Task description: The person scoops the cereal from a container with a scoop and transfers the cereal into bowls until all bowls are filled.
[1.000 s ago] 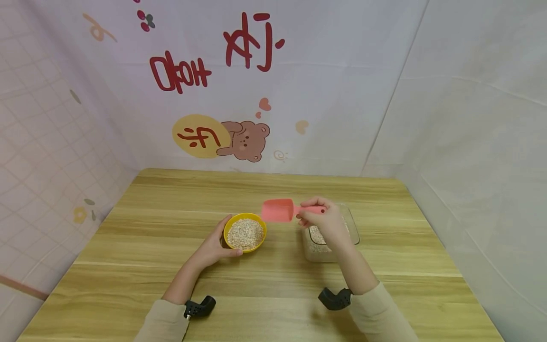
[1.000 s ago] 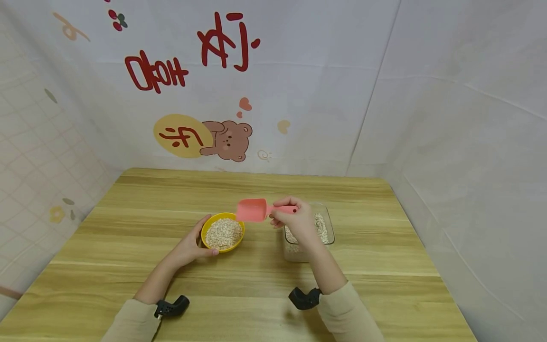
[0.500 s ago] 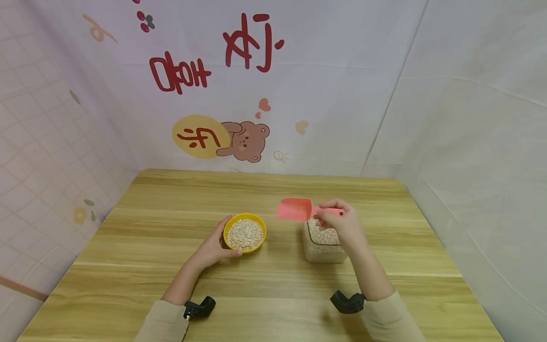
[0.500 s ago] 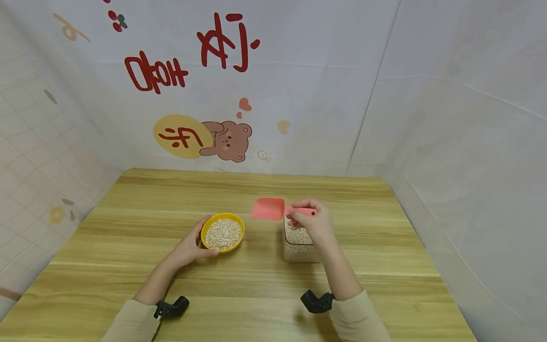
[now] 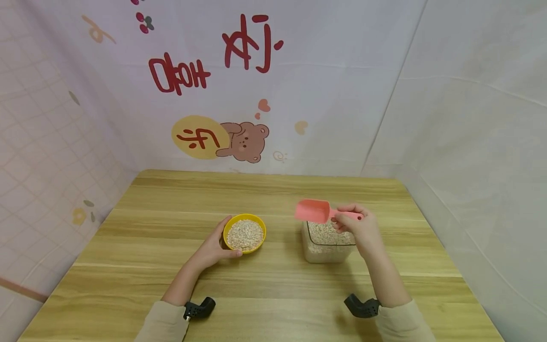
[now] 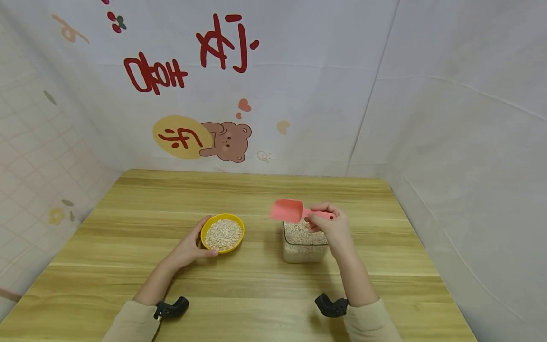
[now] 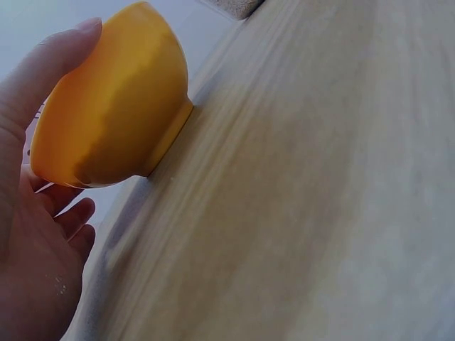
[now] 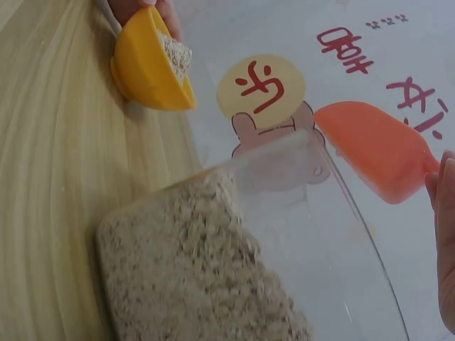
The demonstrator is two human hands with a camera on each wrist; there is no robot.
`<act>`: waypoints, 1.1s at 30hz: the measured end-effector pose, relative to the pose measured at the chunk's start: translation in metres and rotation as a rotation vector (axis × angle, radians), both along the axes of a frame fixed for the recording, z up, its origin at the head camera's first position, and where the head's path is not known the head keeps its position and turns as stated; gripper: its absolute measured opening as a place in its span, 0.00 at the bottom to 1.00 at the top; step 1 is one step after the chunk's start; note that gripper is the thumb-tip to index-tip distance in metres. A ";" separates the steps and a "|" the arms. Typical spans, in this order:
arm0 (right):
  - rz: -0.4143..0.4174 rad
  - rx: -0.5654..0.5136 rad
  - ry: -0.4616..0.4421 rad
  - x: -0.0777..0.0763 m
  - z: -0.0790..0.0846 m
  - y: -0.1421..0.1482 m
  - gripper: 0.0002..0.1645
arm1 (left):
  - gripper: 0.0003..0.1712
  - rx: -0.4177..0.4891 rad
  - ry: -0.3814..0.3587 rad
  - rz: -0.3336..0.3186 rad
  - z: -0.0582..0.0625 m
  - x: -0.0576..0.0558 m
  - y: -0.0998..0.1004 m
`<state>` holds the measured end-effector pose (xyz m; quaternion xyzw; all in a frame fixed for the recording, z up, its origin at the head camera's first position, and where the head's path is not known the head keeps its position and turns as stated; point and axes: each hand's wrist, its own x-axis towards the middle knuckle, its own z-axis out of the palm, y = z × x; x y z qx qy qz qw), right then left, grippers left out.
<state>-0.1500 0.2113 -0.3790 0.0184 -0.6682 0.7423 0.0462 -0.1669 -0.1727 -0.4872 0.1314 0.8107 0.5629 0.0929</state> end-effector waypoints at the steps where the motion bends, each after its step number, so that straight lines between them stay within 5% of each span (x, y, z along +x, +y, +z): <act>1: -0.003 -0.007 -0.003 0.000 -0.001 0.002 0.06 | 0.68 0.000 0.001 0.000 0.000 0.000 0.000; 33: -0.080 0.315 -0.062 0.001 -0.026 0.048 0.10 | 0.67 -0.010 -0.005 0.012 -0.001 0.000 0.001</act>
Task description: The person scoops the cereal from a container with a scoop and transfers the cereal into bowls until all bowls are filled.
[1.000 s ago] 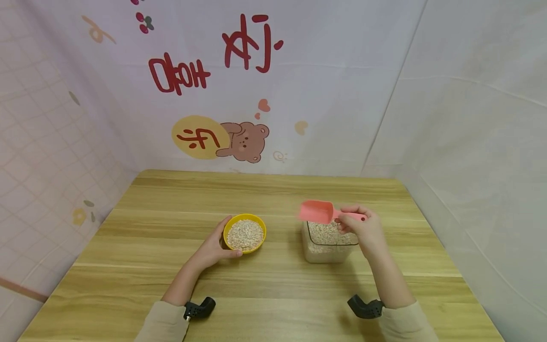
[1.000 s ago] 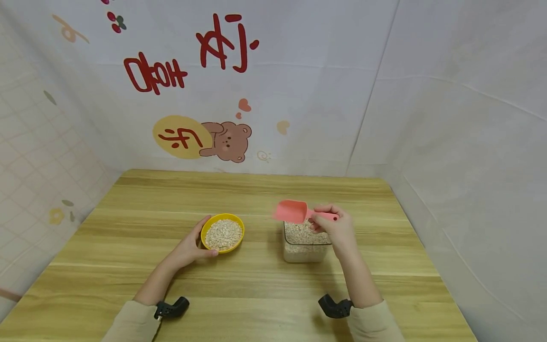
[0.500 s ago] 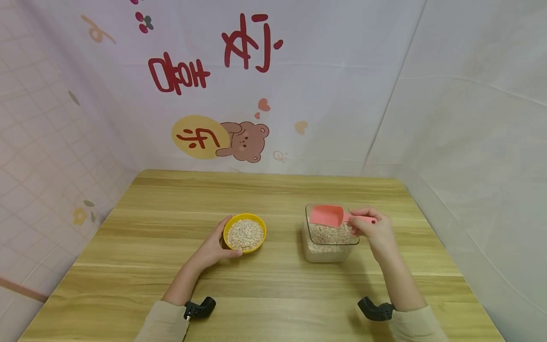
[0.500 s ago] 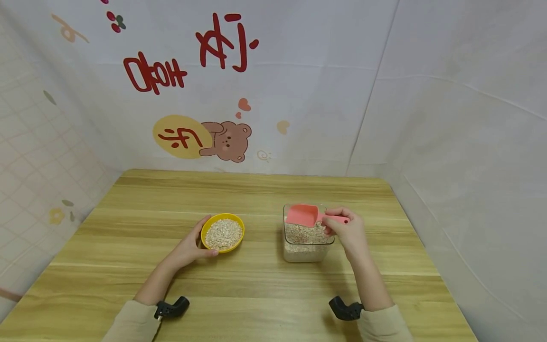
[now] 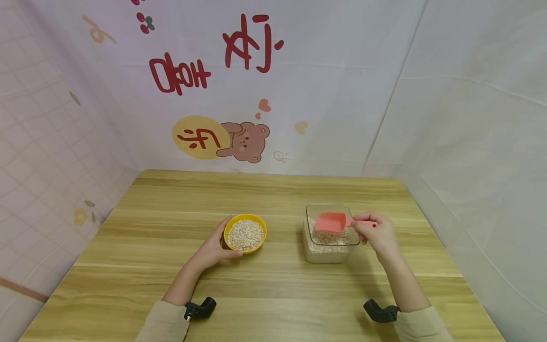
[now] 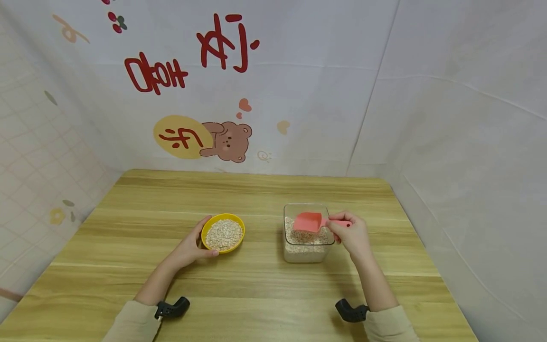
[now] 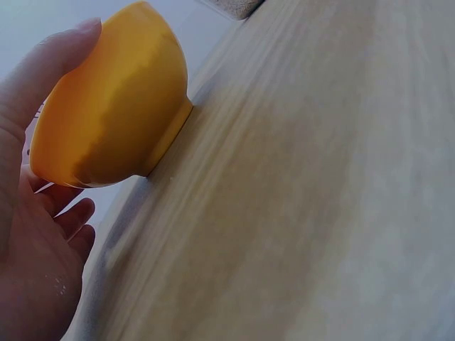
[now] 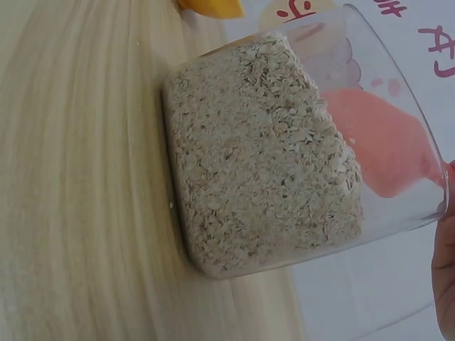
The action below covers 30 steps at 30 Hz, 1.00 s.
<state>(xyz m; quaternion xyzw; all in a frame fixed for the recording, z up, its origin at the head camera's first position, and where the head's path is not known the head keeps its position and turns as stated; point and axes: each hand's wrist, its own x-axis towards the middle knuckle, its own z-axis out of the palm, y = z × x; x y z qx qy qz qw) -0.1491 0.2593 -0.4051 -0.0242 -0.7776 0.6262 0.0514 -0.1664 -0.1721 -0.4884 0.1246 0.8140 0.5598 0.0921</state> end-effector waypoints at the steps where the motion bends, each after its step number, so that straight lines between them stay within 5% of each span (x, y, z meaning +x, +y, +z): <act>1: -0.001 0.013 -0.003 0.000 -0.001 0.001 0.10 | 0.67 0.000 0.002 -0.001 0.000 0.000 0.000; 17: -0.013 0.170 -0.029 0.001 -0.014 0.005 0.13 | 0.67 -0.002 0.007 -0.004 -0.001 0.000 0.000; 22: -0.005 0.187 -0.022 0.000 -0.017 0.004 0.14 | 0.65 0.008 -0.001 -0.018 0.013 0.006 0.003; 30: 0.016 0.211 -0.003 0.001 -0.016 0.004 0.18 | 0.67 0.015 0.007 -0.013 -0.003 0.000 -0.001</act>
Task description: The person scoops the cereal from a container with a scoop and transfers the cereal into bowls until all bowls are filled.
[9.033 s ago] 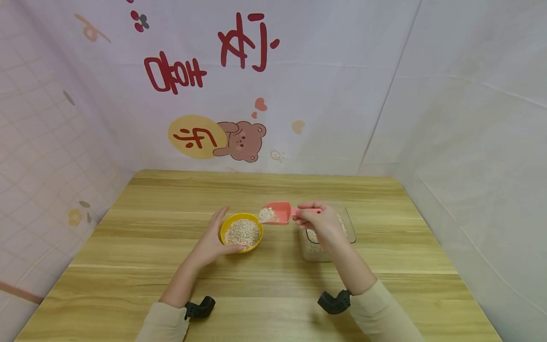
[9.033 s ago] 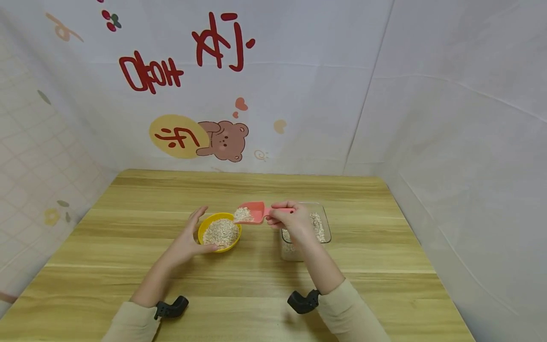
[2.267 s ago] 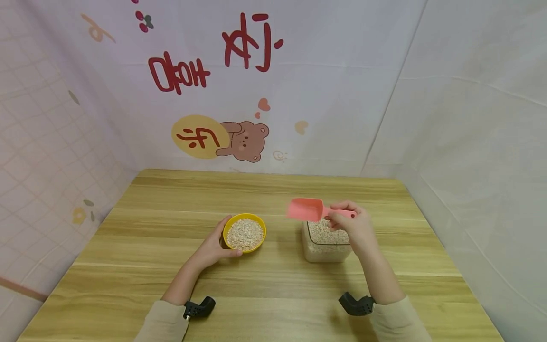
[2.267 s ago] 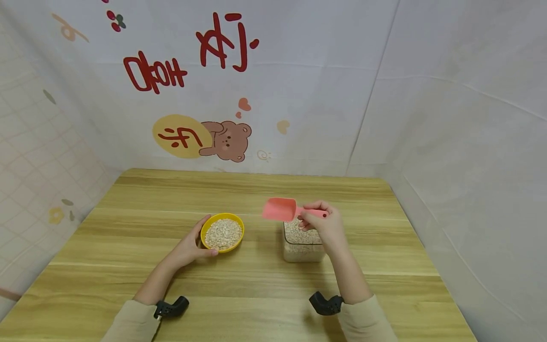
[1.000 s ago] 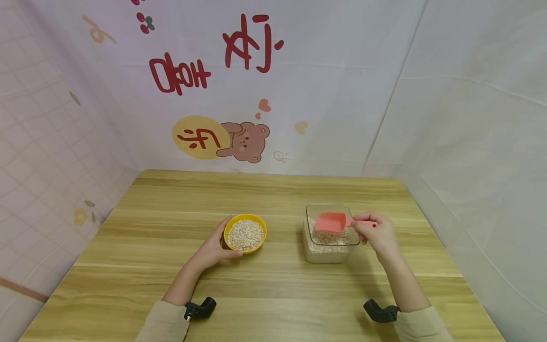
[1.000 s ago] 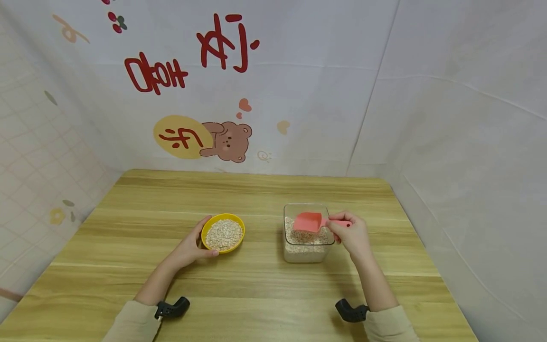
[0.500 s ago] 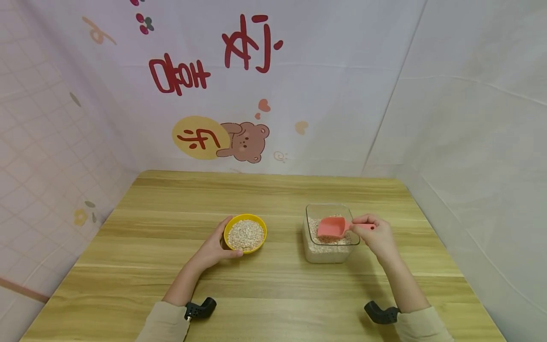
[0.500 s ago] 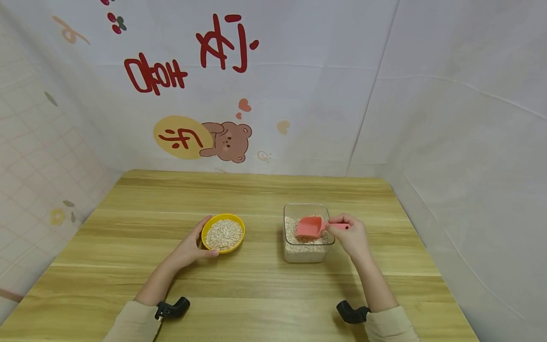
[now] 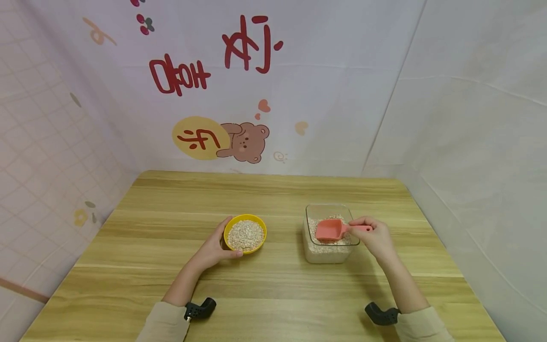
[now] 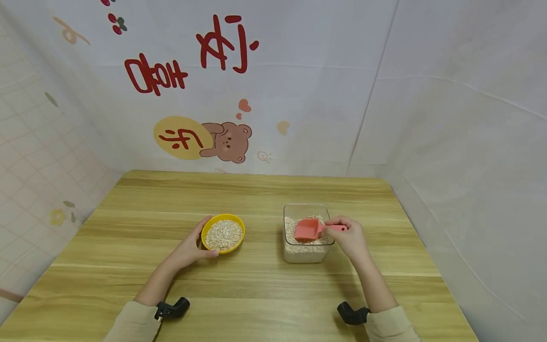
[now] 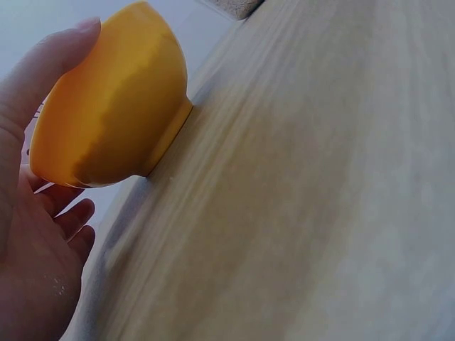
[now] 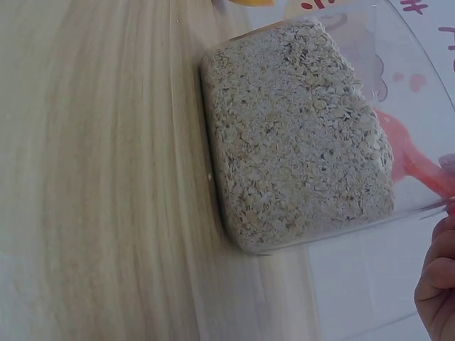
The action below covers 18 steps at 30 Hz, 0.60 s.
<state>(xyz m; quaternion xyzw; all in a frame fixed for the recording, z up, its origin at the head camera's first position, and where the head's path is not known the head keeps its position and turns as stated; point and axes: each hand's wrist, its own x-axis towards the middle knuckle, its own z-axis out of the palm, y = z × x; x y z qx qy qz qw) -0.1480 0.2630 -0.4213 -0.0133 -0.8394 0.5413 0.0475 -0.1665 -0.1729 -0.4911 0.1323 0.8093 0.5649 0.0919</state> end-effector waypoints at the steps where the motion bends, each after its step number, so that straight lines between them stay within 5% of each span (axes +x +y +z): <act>1: 0.005 0.003 0.002 0.000 0.000 0.000 0.19 | 0.68 0.004 0.002 -0.002 0.000 0.000 0.000; 18: 0.054 0.128 0.057 0.005 0.013 0.022 0.24 | 0.62 -0.096 0.034 0.000 0.009 0.003 -0.015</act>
